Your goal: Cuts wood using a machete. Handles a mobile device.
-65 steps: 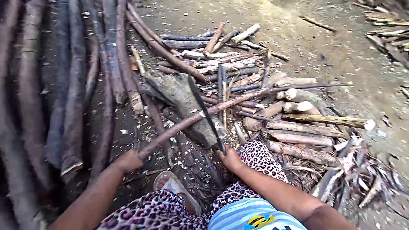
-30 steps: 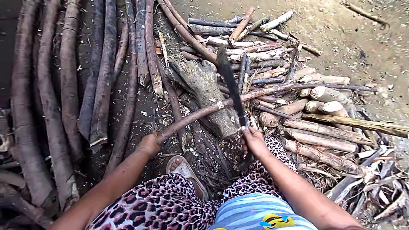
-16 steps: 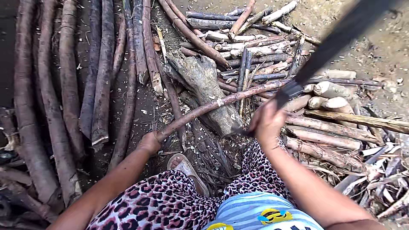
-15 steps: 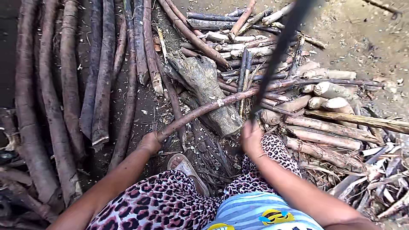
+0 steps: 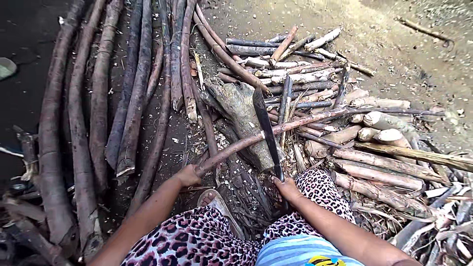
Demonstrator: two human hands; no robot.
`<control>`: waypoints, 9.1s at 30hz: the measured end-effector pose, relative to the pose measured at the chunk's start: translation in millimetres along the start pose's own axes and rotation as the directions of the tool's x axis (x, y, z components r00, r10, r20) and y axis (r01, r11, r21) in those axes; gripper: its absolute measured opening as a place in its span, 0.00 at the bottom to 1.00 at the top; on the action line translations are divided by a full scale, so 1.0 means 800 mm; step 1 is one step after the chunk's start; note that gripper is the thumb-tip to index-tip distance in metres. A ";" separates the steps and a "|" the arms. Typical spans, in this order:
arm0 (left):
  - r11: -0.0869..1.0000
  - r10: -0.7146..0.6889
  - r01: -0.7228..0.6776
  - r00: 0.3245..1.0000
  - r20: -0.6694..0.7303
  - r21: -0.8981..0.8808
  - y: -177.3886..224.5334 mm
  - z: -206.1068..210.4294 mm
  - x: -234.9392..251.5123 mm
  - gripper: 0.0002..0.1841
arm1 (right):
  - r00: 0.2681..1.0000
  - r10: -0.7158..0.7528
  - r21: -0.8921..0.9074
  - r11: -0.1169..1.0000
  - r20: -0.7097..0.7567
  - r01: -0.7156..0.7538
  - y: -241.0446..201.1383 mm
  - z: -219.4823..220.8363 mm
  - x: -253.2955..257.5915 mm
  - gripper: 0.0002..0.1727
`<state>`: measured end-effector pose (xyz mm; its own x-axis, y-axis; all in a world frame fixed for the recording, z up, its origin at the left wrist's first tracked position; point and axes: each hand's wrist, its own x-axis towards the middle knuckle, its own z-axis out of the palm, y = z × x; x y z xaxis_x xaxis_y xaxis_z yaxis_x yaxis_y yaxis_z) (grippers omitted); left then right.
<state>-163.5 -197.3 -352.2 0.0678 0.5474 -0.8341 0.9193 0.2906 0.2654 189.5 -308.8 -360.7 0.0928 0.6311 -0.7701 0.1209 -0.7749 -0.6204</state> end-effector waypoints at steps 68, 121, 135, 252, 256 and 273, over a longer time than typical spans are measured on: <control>0.989 -0.056 0.098 0.941 -0.335 0.111 0.009 0.031 0.044 0.24 | 0.992 -0.123 -0.304 0.946 -0.010 0.114 -0.040 -0.003 -0.031 0.19; 0.997 -0.077 0.077 0.982 0.170 0.002 0.007 -0.037 0.003 0.08 | 0.066 -0.903 0.032 0.058 -0.424 0.998 -0.269 -0.096 -0.127 0.19; 0.963 0.078 0.081 0.830 -0.552 0.258 0.028 -0.014 -0.042 0.26 | 0.988 0.038 0.035 0.998 0.151 -0.043 -0.070 -0.030 -0.017 0.18; 0.924 0.050 0.071 0.952 -0.301 0.376 -0.014 -0.044 0.005 0.22 | 0.983 -0.183 0.097 0.978 -0.001 0.182 -0.058 -0.046 -0.039 0.18; 0.908 -0.027 0.166 0.939 -0.343 0.384 -0.007 -0.032 0.015 0.19 | 0.849 -0.510 0.078 0.849 -0.137 0.523 -0.112 -0.075 -0.075 0.16; 0.923 -0.073 0.172 0.957 -0.280 0.345 -0.013 -0.027 0.027 0.19 | 0.999 -0.046 -0.370 0.928 0.024 0.052 -0.017 0.003 -0.005 0.22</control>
<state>-180.2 -171.4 -362.2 -0.1110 0.7226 -0.6823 0.9937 0.0912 -0.0651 185.4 -301.0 -349.7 0.0631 0.6649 -0.7442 0.4826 -0.6730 -0.5604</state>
